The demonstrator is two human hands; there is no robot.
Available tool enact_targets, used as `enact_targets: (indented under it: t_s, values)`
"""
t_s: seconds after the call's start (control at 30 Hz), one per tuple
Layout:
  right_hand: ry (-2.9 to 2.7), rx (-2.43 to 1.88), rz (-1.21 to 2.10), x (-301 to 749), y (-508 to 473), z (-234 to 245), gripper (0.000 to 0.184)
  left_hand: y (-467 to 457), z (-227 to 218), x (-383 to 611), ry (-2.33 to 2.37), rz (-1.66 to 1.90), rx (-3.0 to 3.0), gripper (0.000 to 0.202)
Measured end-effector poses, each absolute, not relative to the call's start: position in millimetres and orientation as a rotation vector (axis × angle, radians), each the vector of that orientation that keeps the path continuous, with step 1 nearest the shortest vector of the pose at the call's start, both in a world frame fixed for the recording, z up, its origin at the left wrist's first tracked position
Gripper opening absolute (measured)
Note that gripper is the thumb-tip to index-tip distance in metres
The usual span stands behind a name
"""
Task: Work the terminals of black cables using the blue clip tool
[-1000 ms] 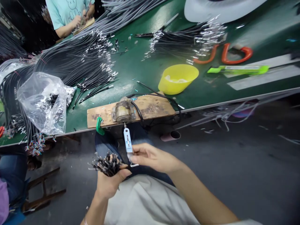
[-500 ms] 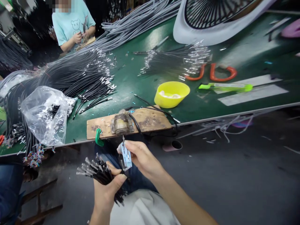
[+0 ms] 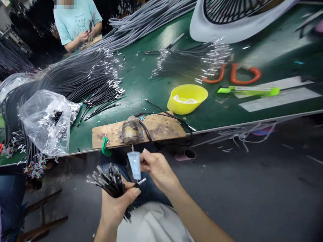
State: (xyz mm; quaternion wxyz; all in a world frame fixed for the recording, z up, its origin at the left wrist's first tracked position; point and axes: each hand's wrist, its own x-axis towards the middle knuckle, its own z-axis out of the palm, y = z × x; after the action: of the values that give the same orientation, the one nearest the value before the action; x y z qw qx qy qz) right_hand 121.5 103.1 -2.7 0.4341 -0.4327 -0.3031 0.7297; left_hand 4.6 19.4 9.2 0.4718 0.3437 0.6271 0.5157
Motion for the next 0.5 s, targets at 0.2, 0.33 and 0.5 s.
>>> enact_targets:
  t_s: [0.2,0.33,0.5]
  values:
    - [-1.076,-1.026,1.681,141.9,75.3,-8.1,0.048,6.6,7.7,5.8,1.537,1.197,0.732,0.018]
    - [-1.419,-1.028,1.478,145.5,59.7,-4.3,0.031,-0.2,6.2,6.8,1.47,1.126,0.633,0.031]
    - [-1.44,-1.163,1.176,137.1,55.8,-12.1,0.026,-5.9,5.6,7.3,1.349,1.002,0.546,0.046]
